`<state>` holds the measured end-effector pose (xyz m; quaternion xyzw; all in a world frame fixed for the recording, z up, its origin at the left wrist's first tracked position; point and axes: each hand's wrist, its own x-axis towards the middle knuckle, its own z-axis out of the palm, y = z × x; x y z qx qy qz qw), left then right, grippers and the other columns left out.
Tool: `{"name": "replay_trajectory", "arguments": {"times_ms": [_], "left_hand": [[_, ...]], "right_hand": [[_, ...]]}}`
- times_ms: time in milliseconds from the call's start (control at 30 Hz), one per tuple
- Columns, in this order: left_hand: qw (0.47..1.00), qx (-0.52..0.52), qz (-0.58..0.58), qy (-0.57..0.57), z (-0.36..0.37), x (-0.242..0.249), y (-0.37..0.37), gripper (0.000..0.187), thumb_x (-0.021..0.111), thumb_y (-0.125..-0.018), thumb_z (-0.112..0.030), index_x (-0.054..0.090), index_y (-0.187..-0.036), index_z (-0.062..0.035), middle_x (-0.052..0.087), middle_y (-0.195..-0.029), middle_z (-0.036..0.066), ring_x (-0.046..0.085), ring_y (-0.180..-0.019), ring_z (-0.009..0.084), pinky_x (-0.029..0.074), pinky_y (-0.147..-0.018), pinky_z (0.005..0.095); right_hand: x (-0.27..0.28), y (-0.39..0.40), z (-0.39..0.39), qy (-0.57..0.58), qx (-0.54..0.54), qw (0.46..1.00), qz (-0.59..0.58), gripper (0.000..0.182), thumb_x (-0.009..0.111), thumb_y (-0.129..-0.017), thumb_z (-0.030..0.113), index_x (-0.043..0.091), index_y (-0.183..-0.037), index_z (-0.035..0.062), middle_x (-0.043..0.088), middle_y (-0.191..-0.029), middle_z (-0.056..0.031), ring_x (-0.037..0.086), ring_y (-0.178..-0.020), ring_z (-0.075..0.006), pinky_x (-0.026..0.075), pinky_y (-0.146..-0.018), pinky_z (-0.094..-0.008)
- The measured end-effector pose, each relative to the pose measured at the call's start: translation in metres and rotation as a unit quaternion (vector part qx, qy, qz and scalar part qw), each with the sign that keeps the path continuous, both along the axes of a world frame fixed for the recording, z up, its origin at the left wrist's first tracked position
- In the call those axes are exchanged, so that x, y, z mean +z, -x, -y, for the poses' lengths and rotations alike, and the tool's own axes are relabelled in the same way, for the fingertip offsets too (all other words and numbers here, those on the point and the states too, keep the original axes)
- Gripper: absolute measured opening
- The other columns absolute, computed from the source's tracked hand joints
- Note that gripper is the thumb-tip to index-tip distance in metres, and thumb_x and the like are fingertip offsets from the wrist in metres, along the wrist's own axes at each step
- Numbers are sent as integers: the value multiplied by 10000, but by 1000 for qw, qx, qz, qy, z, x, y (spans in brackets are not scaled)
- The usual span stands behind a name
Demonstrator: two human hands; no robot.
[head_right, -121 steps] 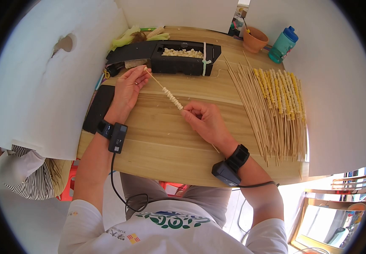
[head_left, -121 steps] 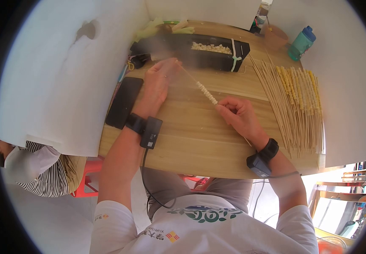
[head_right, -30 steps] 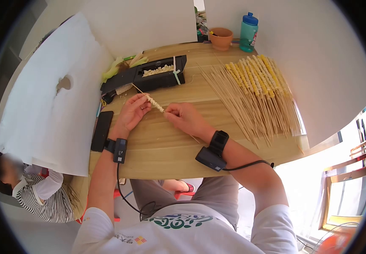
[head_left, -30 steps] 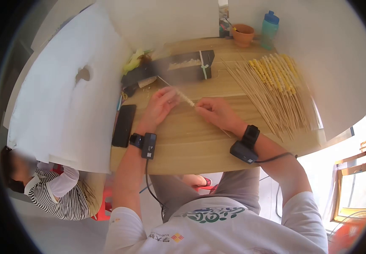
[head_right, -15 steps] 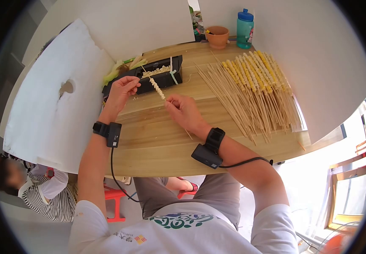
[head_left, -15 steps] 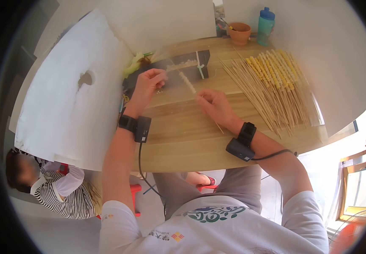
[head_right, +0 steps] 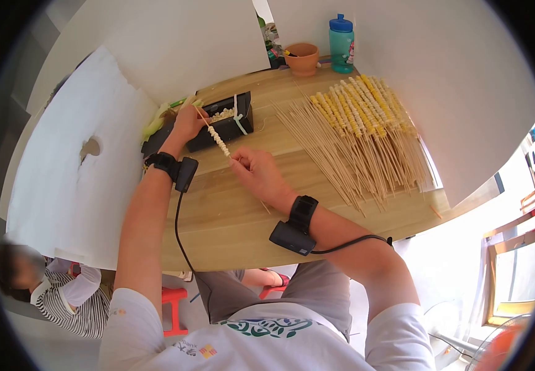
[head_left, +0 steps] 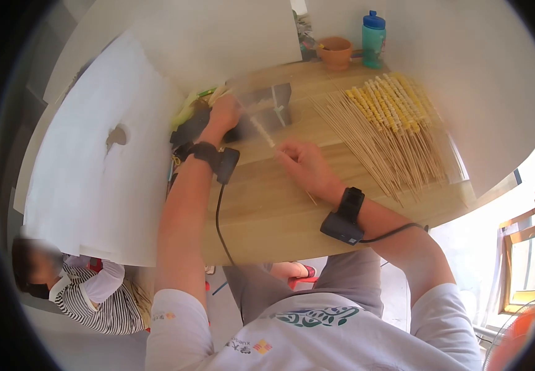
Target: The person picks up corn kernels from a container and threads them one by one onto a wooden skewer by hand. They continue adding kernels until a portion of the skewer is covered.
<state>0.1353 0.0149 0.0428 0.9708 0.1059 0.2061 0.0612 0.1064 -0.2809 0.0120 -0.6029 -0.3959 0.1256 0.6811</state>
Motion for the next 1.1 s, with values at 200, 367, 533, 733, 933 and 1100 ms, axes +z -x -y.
{"name": "replay_trajectory", "arguments": {"times_ms": [200, 367, 533, 733, 933, 1100], "left_hand": [[998, -58, -11, -18, 4, 5, 3, 175, 749, -750, -155, 716, -837, -6, 680, -737, 137, 644, -684, 227, 498, -657, 347], [991, -54, 1, 122, 22, 17, 20, 133, 720, -769, -83, 692, -846, 21, 656, -699, 91, 600, -668, 160, 481, -643, 318], [988, -96, -10, 118, 8, 16, 15, 125, 674, -711, -100, 688, -762, 13, 659, -740, 168, 641, -681, 296, 491, -653, 363], [989, -74, -61, 114, 18, 30, 15, 136, 707, -718, -85, 698, -824, 0, 665, -732, 123, 633, -683, 212, 497, -650, 328], [986, -52, 5, 159, 25, 25, 24, 151, 713, -736, -73, 700, -873, -11, 664, -728, 68, 620, -686, 133, 497, -651, 279], [960, 1, 122, 254, 23, 18, 41, 115, 689, -791, -69, 685, -884, -3, 663, -746, 33, 615, -712, 104, 495, -677, 240]], "right_hand": [[5, 3, 3, 16, -3, 1000, 2, 134, 585, -929, 94, 572, -867, -24, 526, -618, 1, 418, -557, -40, 367, -488, -245], [-1, 3, -2, 23, 5, 1000, -8, 141, 579, -930, 98, 573, -864, -27, 522, -609, 2, 424, -557, -41, 370, -489, -245], [-3, -1, -1, 49, 18, 998, -23, 141, 581, -942, 126, 619, -941, -9, 579, -698, 25, 497, -645, -24, 428, -560, -219], [4, 2, 2, 6, -14, 1000, 16, 140, 590, -924, 99, 590, -873, -32, 562, -636, -11, 457, -569, -40, 393, -503, -238], [3, 0, 1, 12, -6, 1000, -10, 140, 593, -926, 96, 586, -873, -34, 560, -636, 0, 459, -574, -35, 397, -503, -232], [-3, -4, -2, 1, 15, 998, -55, 134, 584, -939, 94, 584, -882, -27, 552, -635, 10, 457, -571, -30, 392, -492, -231]]}}
